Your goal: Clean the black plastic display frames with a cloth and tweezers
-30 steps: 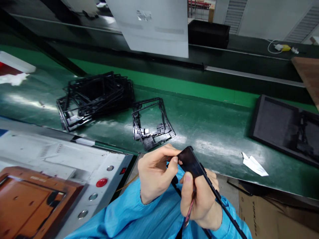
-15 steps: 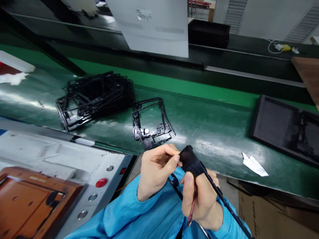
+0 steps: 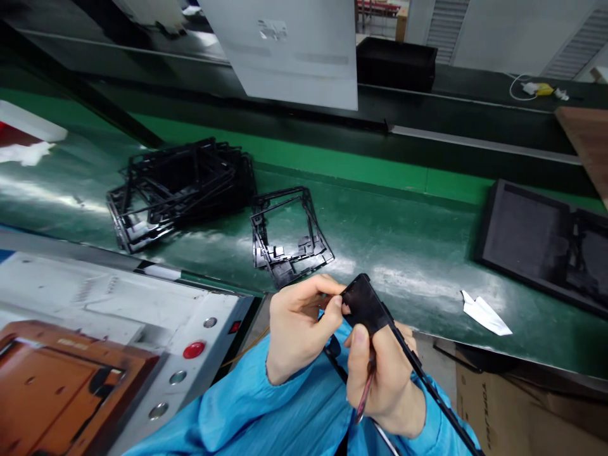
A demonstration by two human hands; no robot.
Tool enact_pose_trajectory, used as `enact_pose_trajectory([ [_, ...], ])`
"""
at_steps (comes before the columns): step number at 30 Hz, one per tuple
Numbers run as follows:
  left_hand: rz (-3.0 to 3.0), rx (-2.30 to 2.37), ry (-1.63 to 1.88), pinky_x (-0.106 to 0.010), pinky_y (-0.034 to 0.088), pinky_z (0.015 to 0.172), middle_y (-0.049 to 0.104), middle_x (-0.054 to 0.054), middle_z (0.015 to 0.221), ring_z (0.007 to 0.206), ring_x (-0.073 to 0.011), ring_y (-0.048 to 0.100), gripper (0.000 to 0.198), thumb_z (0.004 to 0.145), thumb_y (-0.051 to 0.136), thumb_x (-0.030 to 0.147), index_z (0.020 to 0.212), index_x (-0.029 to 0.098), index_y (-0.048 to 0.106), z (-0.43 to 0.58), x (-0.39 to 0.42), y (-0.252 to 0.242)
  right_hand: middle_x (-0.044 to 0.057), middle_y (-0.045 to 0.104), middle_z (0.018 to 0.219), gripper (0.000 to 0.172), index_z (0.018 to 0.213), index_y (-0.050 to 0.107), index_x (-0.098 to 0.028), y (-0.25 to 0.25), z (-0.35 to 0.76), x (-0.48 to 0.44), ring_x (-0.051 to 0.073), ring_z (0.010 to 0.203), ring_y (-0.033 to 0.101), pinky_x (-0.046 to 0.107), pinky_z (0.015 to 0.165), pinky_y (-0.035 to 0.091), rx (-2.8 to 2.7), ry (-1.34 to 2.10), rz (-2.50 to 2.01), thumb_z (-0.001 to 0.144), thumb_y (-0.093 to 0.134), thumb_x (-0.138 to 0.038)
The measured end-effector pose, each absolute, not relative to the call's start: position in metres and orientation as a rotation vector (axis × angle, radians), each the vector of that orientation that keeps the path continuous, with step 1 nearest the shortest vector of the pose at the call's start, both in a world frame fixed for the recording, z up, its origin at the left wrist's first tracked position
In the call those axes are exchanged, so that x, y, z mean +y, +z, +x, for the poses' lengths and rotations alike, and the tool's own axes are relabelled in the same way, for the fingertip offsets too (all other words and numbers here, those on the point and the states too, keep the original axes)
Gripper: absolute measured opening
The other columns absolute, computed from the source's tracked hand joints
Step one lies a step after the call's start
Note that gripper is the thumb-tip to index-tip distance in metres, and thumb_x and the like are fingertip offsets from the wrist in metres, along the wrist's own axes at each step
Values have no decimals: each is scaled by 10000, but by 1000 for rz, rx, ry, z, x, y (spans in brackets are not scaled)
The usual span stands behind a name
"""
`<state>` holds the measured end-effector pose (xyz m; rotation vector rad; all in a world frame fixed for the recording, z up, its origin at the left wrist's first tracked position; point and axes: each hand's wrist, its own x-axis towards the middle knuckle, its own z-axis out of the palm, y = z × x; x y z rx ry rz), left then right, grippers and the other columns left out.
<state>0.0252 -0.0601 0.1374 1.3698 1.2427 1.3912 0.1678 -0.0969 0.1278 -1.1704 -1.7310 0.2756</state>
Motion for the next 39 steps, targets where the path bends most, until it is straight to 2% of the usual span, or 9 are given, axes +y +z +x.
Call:
enact_pose_trajectory([
  [8, 1449, 1208, 1407, -235, 479, 552, 713, -9, 673, 591, -109, 625, 115, 920, 676, 137, 837, 161, 753, 23, -59, 135, -61, 619, 630, 275, 820, 599, -222, 125, 172, -100, 110, 509, 600, 283, 580, 469, -1722, 276, -1186, 1073, 570, -118],
  [12, 1556, 1166, 1397, -241, 528, 606, 781, -21, 799, 666, -119, 687, 195, 894, 638, 62, 953, 163, 794, 19, -58, 138, -60, 598, 605, 305, 784, 612, -218, 128, 173, -98, 98, 483, 578, 260, 541, 455, -1659, 342, -1224, 1073, 577, -130],
  [17, 1632, 1125, 1297, -205, 563, 641, 826, -28, 897, 721, -114, 750, 350, 885, 598, 21, 1143, 149, 797, 13, -59, 147, -73, 503, 489, 410, 708, 583, -203, 132, 172, -87, 73, 375, 481, 231, 443, 396, -1495, 517, -1221, 1114, 536, -178],
  [24, 1624, 1090, 1288, -190, 562, 657, 817, 6, 866, 696, -99, 729, 394, 899, 614, 37, 1222, 180, 789, 10, -63, 152, -65, 467, 479, 488, 686, 582, -186, 123, 169, -87, 64, 360, 434, 189, 386, 308, -1205, 932, -1103, 1159, 539, -297],
  [28, 1572, 1059, 1307, -214, 580, 683, 823, -39, 917, 739, -124, 736, 302, 1027, 591, 180, 1259, 174, 784, 5, -62, 149, -62, 465, 485, 486, 695, 593, -183, 117, 172, -87, 68, 379, 433, 189, 413, 319, -1156, 1009, -1100, 1158, 547, -324],
  [32, 1415, 1122, 1455, -173, 554, 629, 738, -13, 771, 664, -100, 681, 251, 1071, 542, 211, 915, 188, 737, -5, -59, 139, -60, 468, 466, 519, 668, 583, -186, 108, 174, -87, 64, 374, 409, 189, 406, 282, -1142, 1064, -1083, 1157, 554, -360],
  [34, 1394, 1233, 1406, -155, 535, 593, 679, 6, 677, 601, -90, 656, 251, 1052, 575, 216, 833, 181, 692, -12, -57, 132, -59, 463, 448, 552, 655, 586, -189, 101, 175, -87, 67, 367, 399, 195, 403, 286, -1153, 1092, -1091, 1155, 553, -424],
  [37, 1401, 1357, 1082, -166, 543, 586, 723, -17, 709, 573, -96, 647, 225, 1026, 658, 341, 955, 163, 777, -24, -53, 116, -51, 459, 442, 611, 653, 592, -195, 88, 177, -85, 79, 374, 412, 211, 418, 327, -1171, 1109, -1159, 1144, 528, -551],
  [39, 1360, 1350, 918, -198, 538, 546, 780, -59, 804, 542, -106, 635, 368, 982, 726, 494, 1060, 143, 806, -30, -49, 101, -44, 468, 454, 642, 654, 585, -199, 77, 180, -84, 86, 392, 429, 220, 437, 351, -1180, 1118, -1210, 1130, 506, -622],
])
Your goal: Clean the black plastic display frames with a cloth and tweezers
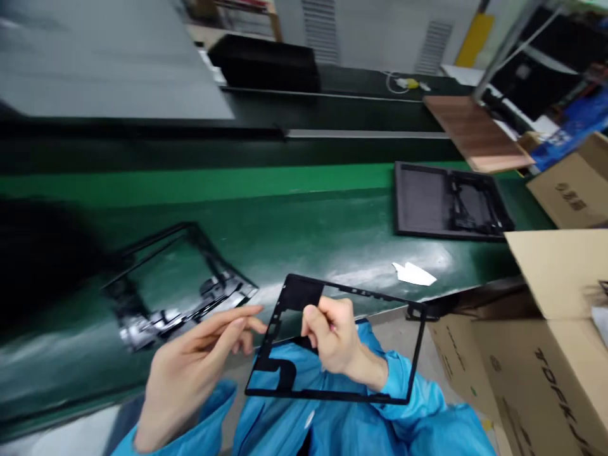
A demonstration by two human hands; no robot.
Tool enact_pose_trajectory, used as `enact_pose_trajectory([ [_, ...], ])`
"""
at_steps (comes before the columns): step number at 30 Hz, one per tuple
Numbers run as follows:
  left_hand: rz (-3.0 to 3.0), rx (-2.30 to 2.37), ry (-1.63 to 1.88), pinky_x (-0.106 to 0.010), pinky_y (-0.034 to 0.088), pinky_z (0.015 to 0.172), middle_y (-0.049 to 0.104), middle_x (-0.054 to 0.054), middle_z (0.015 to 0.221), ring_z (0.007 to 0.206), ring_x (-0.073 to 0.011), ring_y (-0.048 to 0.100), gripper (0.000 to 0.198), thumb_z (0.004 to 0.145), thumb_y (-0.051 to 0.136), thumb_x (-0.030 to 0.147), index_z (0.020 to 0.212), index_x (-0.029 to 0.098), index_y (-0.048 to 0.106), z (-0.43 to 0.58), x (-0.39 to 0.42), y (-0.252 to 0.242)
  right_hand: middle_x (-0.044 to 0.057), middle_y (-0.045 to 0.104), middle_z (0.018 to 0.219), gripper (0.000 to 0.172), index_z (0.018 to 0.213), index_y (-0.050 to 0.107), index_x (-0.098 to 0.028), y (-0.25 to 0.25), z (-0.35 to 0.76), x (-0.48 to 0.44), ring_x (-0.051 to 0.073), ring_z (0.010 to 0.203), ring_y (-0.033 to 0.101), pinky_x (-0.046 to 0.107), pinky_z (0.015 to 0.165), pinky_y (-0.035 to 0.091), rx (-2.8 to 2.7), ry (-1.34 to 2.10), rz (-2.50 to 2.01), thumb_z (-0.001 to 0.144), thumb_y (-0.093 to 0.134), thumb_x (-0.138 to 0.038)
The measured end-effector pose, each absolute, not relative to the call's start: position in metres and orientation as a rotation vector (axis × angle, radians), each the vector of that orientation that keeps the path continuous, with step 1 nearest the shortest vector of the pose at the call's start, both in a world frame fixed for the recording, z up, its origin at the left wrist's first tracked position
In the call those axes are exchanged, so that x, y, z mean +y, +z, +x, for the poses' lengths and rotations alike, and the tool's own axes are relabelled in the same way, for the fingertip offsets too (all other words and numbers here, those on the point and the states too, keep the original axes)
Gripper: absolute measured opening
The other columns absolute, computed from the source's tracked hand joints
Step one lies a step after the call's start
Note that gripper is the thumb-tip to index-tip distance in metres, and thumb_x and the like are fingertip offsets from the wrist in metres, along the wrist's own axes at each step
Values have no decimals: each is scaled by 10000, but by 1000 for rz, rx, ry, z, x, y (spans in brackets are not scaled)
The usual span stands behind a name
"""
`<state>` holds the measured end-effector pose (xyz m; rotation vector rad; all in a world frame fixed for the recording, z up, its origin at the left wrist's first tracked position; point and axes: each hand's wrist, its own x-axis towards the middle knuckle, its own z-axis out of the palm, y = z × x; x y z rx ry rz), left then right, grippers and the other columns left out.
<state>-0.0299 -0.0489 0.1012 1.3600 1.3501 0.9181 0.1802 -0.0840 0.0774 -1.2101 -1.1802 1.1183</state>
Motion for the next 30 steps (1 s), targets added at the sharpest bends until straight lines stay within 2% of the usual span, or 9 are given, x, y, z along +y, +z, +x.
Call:
enact_pose_trajectory([
  [5, 1162, 1293, 695, -246, 456, 459, 757, -93, 747, 479, -137, 597, 730, 861, 727, 827, 992, 110, 777, -23, -50, 57, -36, 502, 483, 632, 662, 559, -207, 53, 192, -88, 96, 420, 462, 224, 469, 371, -1215, 1161, -1337, 1127, 468, -625],
  [9, 1229, 1196, 549, -214, 364, 450, 584, 21, 607, 448, -82, 435, 723, 797, 769, 854, 928, 144, 727, 0, -57, 36, -36, 589, 547, 506, 768, 643, -196, 40, 204, -96, 107, 485, 564, 210, 521, 425, -1324, 1192, -1413, 1160, 454, -454],
  [13, 1357, 1340, 677, -229, 498, 631, 664, -33, 725, 663, -140, 603, 783, 827, 653, 932, 865, 153, 711, 3, -48, 32, -20, 718, 752, 316, 959, 735, -219, 32, 229, -107, 128, 685, 674, 231, 698, 490, -1523, 1062, -1498, 1142, 498, -319],
  [18, 1392, 1654, 741, -262, 455, 583, 691, -46, 752, 663, -178, 614, 790, 852, 548, 928, 956, 163, 716, -25, -19, 23, 78, 694, 879, 257, 923, 711, -213, 21, 294, -121, 230, 822, 609, 355, 805, 454, -1420, 510, -1830, 1086, 563, -347],
  [20, 1440, 1708, 706, -294, 495, 631, 721, -69, 780, 698, -211, 666, 754, 864, 494, 890, 954, 171, 702, -31, -11, 15, 105, 700, 983, 167, 999, 728, -217, 16, 328, -122, 283, 961, 607, 407, 910, 451, -1360, 364, -1903, 1032, 633, -350],
  [22, 1482, 1762, 686, -327, 527, 716, 757, -96, 834, 770, -246, 716, 676, 875, 471, 816, 947, 181, 693, -33, -6, 8, 131, 687, 1079, 191, 1049, 735, -212, 11, 359, -120, 323, 1050, 591, 446, 964, 445, -1288, 274, -1950, 972, 713, -385],
  [25, 1544, 1867, 645, -345, 466, 728, 745, -77, 798, 742, -258, 692, 551, 870, 533, 683, 1033, 187, 708, -29, -6, 5, 105, 663, 974, 223, 917, 713, -220, 9, 385, -116, 305, 967, 579, 440, 931, 461, -1229, 275, -1944, 943, 741, -439],
  [28, 1692, 1983, 673, -331, 396, 697, 733, -51, 842, 709, -232, 640, 597, 917, 578, 616, 1304, 174, 688, -19, -13, 17, 56, 628, 835, 315, 840, 682, -223, 17, 376, -114, 244, 823, 559, 375, 807, 478, -1187, 372, -1862, 979, 717, -503],
  [30, 1778, 1903, 821, -324, 447, 717, 743, -63, 932, 745, -205, 654, 578, 968, 579, 594, 1337, 161, 684, -8, -21, 31, 24, 599, 753, 394, 833, 660, -217, 28, 353, -112, 198, 706, 540, 318, 675, 458, -1138, 484, -1781, 1014, 690, -566],
])
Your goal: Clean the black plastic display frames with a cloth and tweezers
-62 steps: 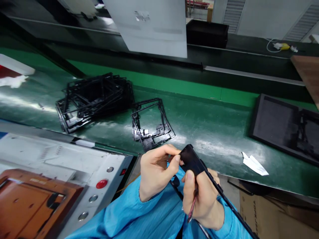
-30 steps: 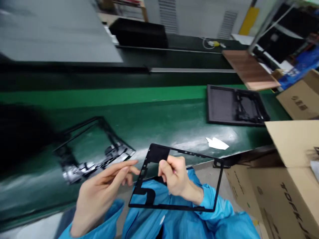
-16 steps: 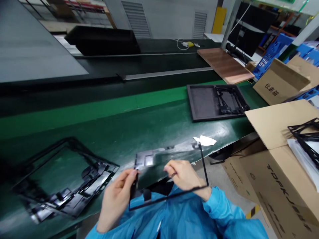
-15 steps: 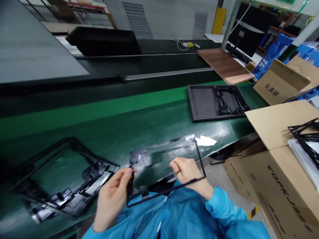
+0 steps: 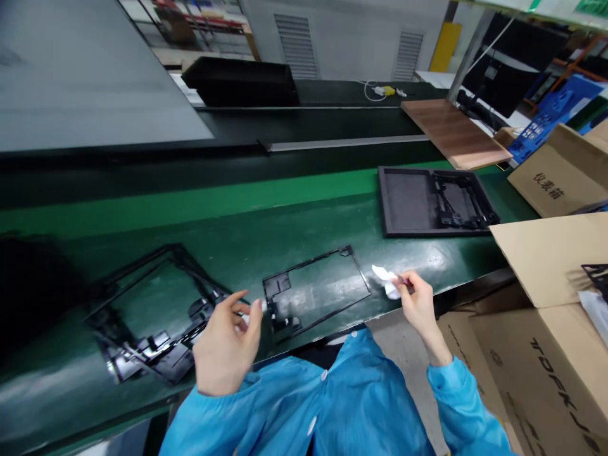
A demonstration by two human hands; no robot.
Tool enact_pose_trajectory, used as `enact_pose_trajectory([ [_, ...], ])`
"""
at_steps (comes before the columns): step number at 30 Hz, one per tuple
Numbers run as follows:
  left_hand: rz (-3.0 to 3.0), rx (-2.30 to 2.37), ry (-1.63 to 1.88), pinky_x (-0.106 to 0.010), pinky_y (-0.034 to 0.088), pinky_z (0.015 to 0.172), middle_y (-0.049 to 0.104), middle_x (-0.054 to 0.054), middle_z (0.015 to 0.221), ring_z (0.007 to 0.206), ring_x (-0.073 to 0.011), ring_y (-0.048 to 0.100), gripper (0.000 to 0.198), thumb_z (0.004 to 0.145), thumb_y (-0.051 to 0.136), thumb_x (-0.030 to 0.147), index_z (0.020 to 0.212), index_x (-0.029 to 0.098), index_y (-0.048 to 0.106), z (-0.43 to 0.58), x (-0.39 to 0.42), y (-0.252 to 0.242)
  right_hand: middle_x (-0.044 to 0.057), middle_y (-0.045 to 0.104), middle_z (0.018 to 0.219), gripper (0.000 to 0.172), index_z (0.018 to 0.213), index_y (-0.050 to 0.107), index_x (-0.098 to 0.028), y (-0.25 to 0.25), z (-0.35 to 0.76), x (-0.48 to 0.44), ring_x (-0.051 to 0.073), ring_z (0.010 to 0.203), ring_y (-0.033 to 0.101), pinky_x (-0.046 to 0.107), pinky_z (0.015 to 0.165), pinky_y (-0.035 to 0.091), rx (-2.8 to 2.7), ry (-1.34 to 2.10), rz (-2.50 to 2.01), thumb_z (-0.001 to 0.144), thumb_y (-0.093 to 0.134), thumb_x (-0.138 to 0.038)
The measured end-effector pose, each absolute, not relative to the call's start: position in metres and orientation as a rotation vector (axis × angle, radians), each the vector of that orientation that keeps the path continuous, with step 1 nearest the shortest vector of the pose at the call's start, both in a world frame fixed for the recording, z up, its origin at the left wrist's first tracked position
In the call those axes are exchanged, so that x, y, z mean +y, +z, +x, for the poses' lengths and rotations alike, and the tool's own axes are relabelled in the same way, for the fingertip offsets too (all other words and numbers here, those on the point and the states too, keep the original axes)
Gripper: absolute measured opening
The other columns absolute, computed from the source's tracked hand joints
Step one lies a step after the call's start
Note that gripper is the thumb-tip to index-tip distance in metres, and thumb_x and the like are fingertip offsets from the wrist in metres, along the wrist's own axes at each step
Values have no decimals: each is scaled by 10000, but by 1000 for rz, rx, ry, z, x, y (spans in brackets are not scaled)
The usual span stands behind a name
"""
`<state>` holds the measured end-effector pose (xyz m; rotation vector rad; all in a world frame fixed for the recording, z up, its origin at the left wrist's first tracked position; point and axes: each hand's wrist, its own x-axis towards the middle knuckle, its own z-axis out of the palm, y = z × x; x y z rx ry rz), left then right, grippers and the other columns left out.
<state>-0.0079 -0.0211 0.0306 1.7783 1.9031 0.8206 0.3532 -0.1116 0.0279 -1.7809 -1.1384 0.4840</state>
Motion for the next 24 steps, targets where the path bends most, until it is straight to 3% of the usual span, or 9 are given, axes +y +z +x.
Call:
enact_pose_trajectory([
  [3, 1681, 1418, 932, -293, 559, 814, 773, -83, 1026, 848, -175, 714, 463, 1017, 604, 553, 1234, 162, 729, 20, -34, 52, -8, 559, 662, 489, 794, 619, -208, 48, 304, -104, 148, 587, 507, 264, 554, 406, -1090, 682, -1634, 1026, 686, -633],
  [6, 1437, 1010, 859, -266, 598, 800, 801, -95, 1078, 841, -161, 735, 446, 999, 688, 529, 1237, 155, 737, 50, -42, 64, -20, 532, 626, 519, 753, 606, -198, 67, 255, -95, 122, 540, 478, 244, 513, 378, -1080, 859, -1487, 1014, 719, -633],
  [9, 1326, 1025, 953, -238, 564, 726, 773, -58, 861, 748, -148, 707, 365, 951, 776, 519, 955, 154, 768, 62, -45, 66, -31, 505, 611, 518, 747, 612, -191, 76, 222, -87, 105, 516, 443, 232, 486, 350, -1051, 959, -1372, 1011, 732, -621],
  [12, 1310, 1126, 1058, -233, 508, 658, 685, -17, 682, 628, -121, 630, 407, 966, 778, 511, 760, 165, 726, 51, -47, 68, -34, 503, 635, 494, 765, 606, -194, 75, 208, -81, 100, 541, 444, 222, 498, 357, -992, 954, -1322, 1027, 728, -595],
  [15, 1285, 1186, 1159, -234, 480, 654, 651, -5, 675, 621, -111, 590, 412, 991, 765, 518, 769, 173, 719, 34, -47, 72, -34, 516, 663, 449, 800, 613, -198, 69, 208, -79, 101, 572, 465, 221, 534, 388, -942, 932, -1318, 1046, 728, -556],
  [21, 1177, 1187, 1250, -240, 554, 809, 709, -65, 950, 871, -147, 666, 503, 1033, 652, 676, 975, 177, 693, 19, -41, 75, -30, 552, 666, 359, 884, 668, -204, 63, 206, -80, 111, 571, 499, 236, 544, 396, -972, 1008, -1284, 1065, 729, -508],
  [24, 1101, 1184, 1246, -211, 532, 704, 644, -20, 843, 747, -118, 610, 534, 1048, 586, 722, 1015, 190, 620, 19, -39, 74, -6, 582, 676, 400, 843, 678, -205, 62, 202, -82, 136, 598, 529, 265, 575, 427, -1059, 1090, -1234, 1102, 661, -509],
])
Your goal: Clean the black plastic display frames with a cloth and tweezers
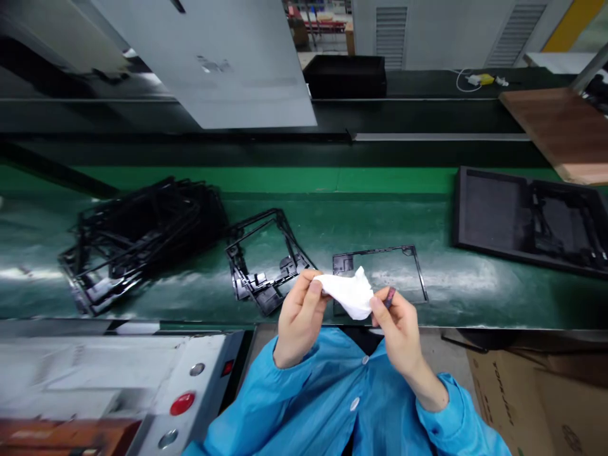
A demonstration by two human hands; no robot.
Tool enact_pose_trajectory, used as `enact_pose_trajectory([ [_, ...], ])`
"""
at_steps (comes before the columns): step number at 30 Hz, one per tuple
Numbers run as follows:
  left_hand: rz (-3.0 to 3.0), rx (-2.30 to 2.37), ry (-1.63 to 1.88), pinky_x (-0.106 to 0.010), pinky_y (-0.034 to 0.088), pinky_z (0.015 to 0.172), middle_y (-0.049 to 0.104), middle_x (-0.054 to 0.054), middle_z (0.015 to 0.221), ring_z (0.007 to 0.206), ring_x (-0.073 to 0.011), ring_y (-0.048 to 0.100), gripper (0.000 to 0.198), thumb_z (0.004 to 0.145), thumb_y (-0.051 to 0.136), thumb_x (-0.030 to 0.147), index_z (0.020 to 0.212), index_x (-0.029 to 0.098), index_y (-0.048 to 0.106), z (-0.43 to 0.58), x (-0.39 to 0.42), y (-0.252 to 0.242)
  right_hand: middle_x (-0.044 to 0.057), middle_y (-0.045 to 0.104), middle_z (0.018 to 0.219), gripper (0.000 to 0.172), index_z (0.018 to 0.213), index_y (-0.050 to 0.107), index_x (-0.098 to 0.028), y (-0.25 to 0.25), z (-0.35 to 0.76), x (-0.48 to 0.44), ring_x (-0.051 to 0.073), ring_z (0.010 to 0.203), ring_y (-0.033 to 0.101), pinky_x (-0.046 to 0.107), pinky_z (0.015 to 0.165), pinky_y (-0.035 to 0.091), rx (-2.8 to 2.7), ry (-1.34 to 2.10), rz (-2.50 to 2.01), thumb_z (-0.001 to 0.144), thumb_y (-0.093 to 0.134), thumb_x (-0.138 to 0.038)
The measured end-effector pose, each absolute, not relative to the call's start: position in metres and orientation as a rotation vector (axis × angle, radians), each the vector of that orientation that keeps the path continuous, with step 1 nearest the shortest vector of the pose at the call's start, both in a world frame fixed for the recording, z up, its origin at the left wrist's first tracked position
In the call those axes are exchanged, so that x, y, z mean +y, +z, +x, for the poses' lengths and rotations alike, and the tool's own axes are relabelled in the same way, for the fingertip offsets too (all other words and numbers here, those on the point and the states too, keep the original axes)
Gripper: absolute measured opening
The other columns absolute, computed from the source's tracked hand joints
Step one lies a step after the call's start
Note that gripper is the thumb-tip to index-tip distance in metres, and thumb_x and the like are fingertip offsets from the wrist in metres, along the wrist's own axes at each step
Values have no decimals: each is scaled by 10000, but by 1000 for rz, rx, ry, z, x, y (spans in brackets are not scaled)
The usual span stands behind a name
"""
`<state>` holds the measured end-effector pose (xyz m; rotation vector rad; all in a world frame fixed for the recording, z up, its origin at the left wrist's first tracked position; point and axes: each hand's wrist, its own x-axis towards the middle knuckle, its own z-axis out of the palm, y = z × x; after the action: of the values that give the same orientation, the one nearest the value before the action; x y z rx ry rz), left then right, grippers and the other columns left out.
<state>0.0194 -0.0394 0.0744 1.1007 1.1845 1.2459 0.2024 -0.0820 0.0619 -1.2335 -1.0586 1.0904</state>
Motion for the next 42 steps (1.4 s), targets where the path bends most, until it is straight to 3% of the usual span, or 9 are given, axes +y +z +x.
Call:
enact_pose_trajectory([
  [5, 1072, 1206, 1238, -158, 382, 508, 561, 58, 661, 547, -78, 476, 583, 980, 662, 773, 1074, 214, 526, 13, -32, 86, 90, 699, 988, 479, 875, 794, -224, 61, 213, -86, 226, 936, 647, 344, 787, 504, -1147, 969, -1228, 1172, 499, -456],
  [13, 1165, 1098, 1049, -165, 234, 420, 498, 71, 521, 421, -52, 359, 599, 930, 733, 768, 984, 187, 594, 4, -24, 115, 86, 681, 1282, 380, 1334, 783, -301, 79, 217, -71, 196, 983, 658, 345, 856, 541, -1291, 1030, -1183, 1198, 443, -401],
  [16, 1182, 995, 913, -157, 307, 454, 578, 30, 568, 465, -56, 440, 584, 916, 771, 739, 958, 168, 654, 5, -20, 120, 77, 700, 1167, 380, 1327, 757, -258, 90, 211, -59, 199, 954, 647, 326, 826, 543, -1383, 1290, -1068, 1150, 548, -522],
  [21, 1118, 1065, 919, -169, 423, 442, 703, -19, 767, 534, -97, 580, 629, 904, 796, 718, 1210, 178, 691, -2, -12, 109, -18, 542, 685, 494, 734, 590, -193, 101, 201, -49, 121, 630, 487, 242, 562, 402, -1379, 1392, -1253, 952, 814, -576],
  [26, 852, 859, 907, -196, 480, 474, 680, 7, 791, 572, -129, 590, 1127, 937, 618, 866, 1760, 235, 176, 2, -33, 74, 13, 681, 707, 416, 812, 715, -184, 100, 196, -52, 145, 619, 628, 243, 573, 521, -1084, 1451, -1153, 914, 869, -556],
  [30, 826, 808, 1060, -209, 527, 625, 694, -14, 860, 701, -129, 638, 1193, 865, 787, 795, 1762, 232, 236, 15, -54, 62, 26, 750, 768, 274, 876, 784, -214, 103, 197, -56, 162, 668, 708, 248, 616, 585, -1057, 1320, -1076, 945, 876, -463],
  [35, 1076, 1056, 1099, -244, 534, 638, 715, -65, 830, 671, -132, 630, 588, 888, 838, 673, 1136, 141, 801, 12, -52, 70, 46, 743, 847, 190, 901, 826, -242, 106, 199, -60, 183, 744, 693, 275, 611, 542, -1214, 1197, -1087, 977, 856, -414],
  [38, 1162, 1159, 1187, -255, 536, 734, 708, -61, 843, 771, -145, 644, 376, 971, 802, 523, 874, 161, 799, 4, -48, 80, 34, 690, 795, 202, 849, 802, -241, 103, 202, -65, 173, 706, 624, 283, 573, 444, -1305, 1100, -1094, 983, 851, -384],
  [42, 1563, 1255, 1314, -295, 525, 1031, 733, -101, 1261, 1182, -200, 680, 226, 1032, 734, 361, 895, 189, 784, -9, -43, 98, 57, 707, 885, 322, 900, 782, -239, 98, 215, -70, 202, 817, 650, 338, 709, 510, -1349, 1055, -1105, 1132, 623, -396],
])
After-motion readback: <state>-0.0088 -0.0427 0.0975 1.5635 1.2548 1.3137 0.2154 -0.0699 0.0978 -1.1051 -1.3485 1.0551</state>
